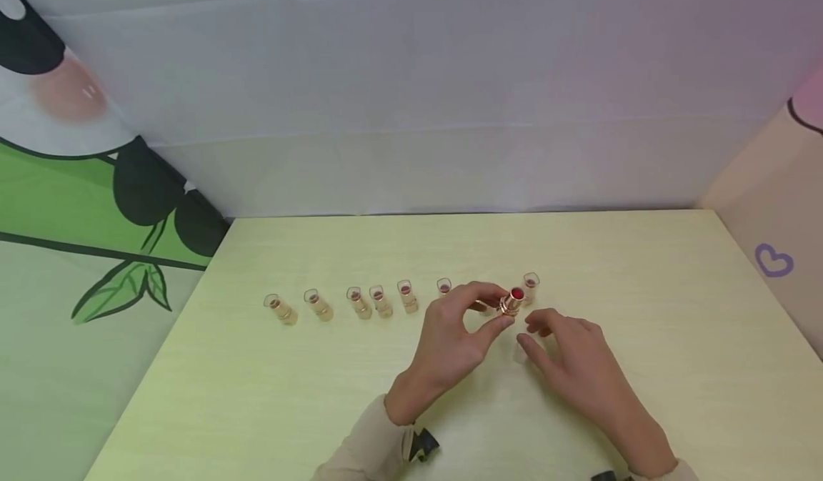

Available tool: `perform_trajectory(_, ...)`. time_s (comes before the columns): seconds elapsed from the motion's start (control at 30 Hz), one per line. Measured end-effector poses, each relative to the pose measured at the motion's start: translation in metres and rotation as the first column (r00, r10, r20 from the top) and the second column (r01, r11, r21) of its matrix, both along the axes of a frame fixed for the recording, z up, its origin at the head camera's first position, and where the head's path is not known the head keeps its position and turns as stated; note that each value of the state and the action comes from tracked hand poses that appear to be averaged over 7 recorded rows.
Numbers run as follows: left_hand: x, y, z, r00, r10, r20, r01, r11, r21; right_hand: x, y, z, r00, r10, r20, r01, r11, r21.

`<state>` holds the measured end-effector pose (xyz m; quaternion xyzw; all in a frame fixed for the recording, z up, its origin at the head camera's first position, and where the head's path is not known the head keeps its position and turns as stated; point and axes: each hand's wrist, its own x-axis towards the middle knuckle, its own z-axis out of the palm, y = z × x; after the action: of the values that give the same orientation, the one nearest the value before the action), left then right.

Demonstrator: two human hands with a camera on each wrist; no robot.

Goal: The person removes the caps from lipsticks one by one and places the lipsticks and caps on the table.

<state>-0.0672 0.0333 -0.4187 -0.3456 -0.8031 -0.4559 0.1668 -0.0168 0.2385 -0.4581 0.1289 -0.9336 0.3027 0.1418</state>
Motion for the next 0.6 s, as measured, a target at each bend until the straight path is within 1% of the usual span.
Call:
perform_trajectory(0.1,0.0,-0.001,0.002,1.0,0.015,-0.021,-0.015,1.0,-0.001,-0.004,0.001,0.002,0.999,-0.006,-0.043,0.006,1.0,-0.008)
perform_trajectory(0.17,0.0,-0.002,0.003,0.999,0.019,-0.028,-0.019,1.0,-0.004,-0.005,0.003,0.004,0.998,-0.012,-0.056,0.011,1.0,-0.015)
perform_trajectory(0.33,0.0,-0.004,0.004,1.0,0.019,-0.019,-0.02,1.0,-0.018,-0.009,0.006,0.012,0.999,-0.042,-0.031,0.041,0.999,-0.033)
perform_trajectory(0.5,0.003,-0.005,0.005,1.0,0.03,0.007,-0.03,0.999,-0.025,-0.013,0.008,0.019,0.994,-0.113,0.008,0.113,0.992,-0.061)
perform_trajectory(0.6,0.006,-0.007,0.003,0.999,0.036,0.041,-0.035,0.999,-0.034,-0.016,0.01,0.021,0.988,-0.152,0.006,0.152,0.985,-0.078)
